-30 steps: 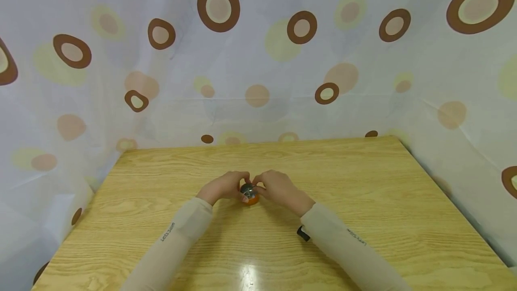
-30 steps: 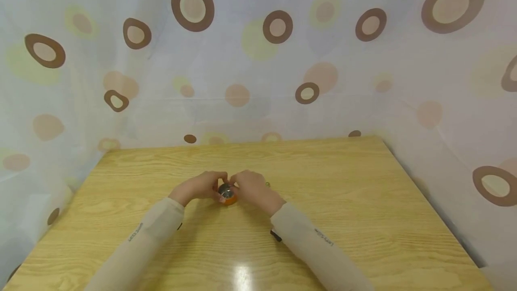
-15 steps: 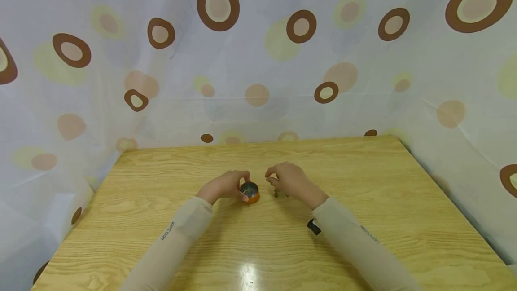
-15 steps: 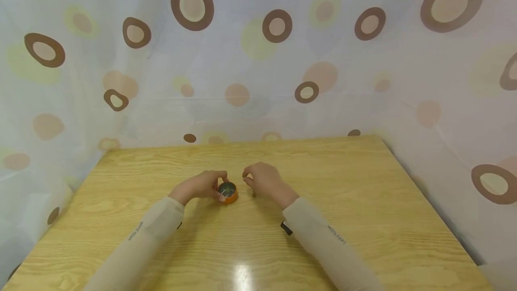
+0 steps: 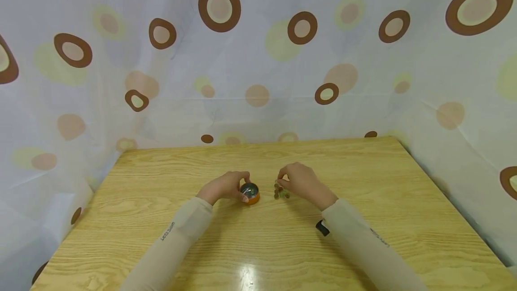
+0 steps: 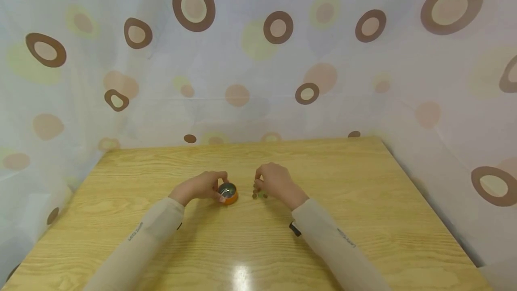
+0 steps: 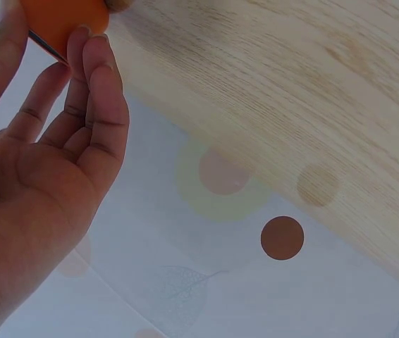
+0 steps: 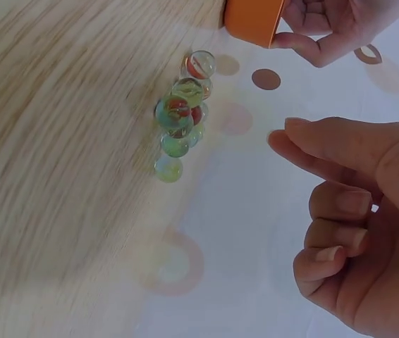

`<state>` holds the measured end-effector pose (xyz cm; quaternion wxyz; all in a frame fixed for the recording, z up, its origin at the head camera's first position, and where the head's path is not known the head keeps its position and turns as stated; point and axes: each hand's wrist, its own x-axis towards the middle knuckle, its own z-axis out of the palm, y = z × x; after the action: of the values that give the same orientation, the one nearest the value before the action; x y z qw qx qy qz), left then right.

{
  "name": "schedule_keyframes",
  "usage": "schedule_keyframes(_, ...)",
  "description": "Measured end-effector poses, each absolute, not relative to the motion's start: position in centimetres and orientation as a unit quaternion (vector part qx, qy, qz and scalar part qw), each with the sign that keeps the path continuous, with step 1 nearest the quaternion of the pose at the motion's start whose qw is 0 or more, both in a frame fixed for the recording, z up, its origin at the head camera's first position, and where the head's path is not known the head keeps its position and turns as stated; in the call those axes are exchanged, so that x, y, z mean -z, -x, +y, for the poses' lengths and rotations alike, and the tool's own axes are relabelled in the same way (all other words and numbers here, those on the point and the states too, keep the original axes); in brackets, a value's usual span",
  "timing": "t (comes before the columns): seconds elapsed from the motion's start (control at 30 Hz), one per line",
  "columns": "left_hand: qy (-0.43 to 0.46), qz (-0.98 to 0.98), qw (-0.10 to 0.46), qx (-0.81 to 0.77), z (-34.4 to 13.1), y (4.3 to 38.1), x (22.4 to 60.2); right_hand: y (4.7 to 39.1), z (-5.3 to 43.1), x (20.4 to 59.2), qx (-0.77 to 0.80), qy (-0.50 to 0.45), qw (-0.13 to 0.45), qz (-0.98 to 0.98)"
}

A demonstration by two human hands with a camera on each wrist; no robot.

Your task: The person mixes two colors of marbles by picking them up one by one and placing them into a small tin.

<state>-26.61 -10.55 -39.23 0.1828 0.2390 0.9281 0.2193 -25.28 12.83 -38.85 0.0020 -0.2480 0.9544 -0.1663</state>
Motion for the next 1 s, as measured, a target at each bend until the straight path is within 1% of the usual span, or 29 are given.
schedule_keyframes(0.5, -0.244, 0.928, 0.183, -0.215, -10.7, 26.8, 39.5, 25.0, 13.7, 39.3, 0.107, 0.209, 0.012, 0.972)
schedule_keyframes(0.73, -0.245, 0.927, 0.184, -0.218, -10.7, 26.9, 39.6, 25.3, 13.8, 39.5, 0.117, 0.199, 0.044, 0.972)
schedule_keyframes(1.0, -0.246, 0.926, 0.184, -0.22, -10.7, 26.9, 39.6, 26.3, 15.1, 39.5, 0.105, 0.175, 0.031, 0.978)
